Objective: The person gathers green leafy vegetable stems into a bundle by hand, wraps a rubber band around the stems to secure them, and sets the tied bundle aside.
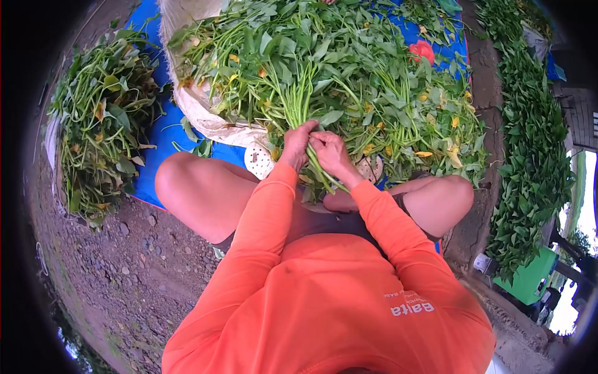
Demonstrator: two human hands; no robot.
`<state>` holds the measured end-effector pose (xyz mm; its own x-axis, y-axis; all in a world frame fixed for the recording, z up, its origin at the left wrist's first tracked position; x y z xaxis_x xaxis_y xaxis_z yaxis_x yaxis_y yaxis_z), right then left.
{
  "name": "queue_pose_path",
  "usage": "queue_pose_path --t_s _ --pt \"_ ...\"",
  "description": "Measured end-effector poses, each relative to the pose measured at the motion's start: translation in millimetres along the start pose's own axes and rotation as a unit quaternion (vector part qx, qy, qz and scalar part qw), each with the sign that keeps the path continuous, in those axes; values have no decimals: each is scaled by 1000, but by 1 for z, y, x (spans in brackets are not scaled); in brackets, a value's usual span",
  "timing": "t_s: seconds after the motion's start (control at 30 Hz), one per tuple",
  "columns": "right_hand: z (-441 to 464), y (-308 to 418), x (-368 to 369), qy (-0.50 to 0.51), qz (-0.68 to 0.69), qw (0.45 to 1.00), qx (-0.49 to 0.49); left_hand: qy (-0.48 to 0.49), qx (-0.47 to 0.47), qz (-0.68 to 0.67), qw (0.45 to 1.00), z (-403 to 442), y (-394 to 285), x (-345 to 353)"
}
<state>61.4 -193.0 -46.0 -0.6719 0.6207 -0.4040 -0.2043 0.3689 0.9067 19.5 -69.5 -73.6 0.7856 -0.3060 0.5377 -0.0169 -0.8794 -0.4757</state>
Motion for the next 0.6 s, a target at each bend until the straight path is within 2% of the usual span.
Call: queue_pose_path --t_s 0.03,0.13,0.2,0.27,0.37,0.47,0.5,0.53,0.6 --pt "-2 12 -1 -7 -8 1000 -10 -39 41 -3 998 -4 -7 5" --pt "17 37 -21 -47 48 994 -84 -46 130 25 990 -26 -45 18" --pt "48 44 -62 -264 -35 964 20 -58 155 57 985 -39 -87 14" --pt "88 -16 -96 -300 -107 932 171 -68 184 52 979 -48 -122 9" --pt "113 -75 -103 -106 -125 963 214 -94 217 87 968 -65 -144 18" --pt "111 -37 -130 46 -73 984 153 -94 218 82 968 -67 -146 19" --pt "116 -47 -133 22 -42 992 115 -93 214 76 970 -68 -145 18" --pt "109 -22 -140 30 64 986 150 -94 200 82 972 -65 -142 14" --pt "93 35 -166 41 270 938 213 -92 174 94 976 -55 -137 10"
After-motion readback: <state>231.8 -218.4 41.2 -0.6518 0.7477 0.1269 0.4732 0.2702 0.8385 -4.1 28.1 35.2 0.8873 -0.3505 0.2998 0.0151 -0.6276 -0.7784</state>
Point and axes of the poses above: each hand's wrist, its own z-axis towards the middle knuckle, its own x-axis out of the palm, y = z × x, the point moved 1 cm from there along z, towards the middle knuckle, and after that the axes turned 2 degrees about y, right-handed, at the moved point
